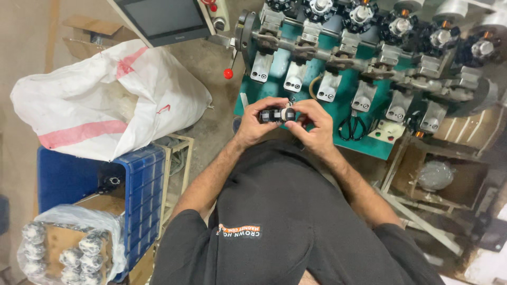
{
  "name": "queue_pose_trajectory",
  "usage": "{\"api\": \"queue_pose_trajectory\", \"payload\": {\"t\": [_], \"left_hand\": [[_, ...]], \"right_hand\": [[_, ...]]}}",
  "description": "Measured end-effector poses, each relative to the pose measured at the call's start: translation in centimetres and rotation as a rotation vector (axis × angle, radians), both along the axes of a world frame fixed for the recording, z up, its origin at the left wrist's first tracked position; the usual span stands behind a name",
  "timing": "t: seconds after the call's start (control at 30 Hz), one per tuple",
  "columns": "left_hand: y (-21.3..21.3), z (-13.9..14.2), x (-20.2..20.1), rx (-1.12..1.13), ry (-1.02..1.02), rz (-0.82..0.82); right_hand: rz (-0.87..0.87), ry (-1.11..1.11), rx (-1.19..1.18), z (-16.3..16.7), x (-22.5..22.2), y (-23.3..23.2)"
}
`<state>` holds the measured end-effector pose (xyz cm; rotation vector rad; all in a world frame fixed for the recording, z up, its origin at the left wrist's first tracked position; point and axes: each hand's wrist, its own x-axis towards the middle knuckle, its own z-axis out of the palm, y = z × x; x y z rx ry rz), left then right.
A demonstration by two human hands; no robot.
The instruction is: The person handles small electric motor components at a multi-spindle machine, wraps finished parts in plastic bags, and places the wrapped parts onto a cardboard-lined tray. They also operate the machine, cut material with scissors, and use a tape roll while moving parts between the machine, a blue crate, and the tray.
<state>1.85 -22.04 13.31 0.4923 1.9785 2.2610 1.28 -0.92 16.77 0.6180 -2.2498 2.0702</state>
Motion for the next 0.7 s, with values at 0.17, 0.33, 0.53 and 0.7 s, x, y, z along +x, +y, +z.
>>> {"api": "queue_pose_trajectory", "payload": {"t": [0.17,0.33,0.53,0.7], "left_hand": [[-1.2,-2.1,-2.2,0.161,-0.431,-0.463],[-0.6,-10.5,-3.2,-0.042,-1.160,-0.548],[3.9,-14.9,-4.6,0.083,-1.105,0.113],[4.5,-14.5,-5.9,-0.170,-0.943,0.126]], "right_hand": [[0.020,-0.062,0.241,-2.8,1.6,1.5],[-0.177,-0.740,0.255,-12.5,2.8,-0.5],[-0.427,-0.741,0.381,-19.7,-1.4,-0.6],[-0.469,-0.710,0.243,-19.1,-3.1,-0.7]]}}
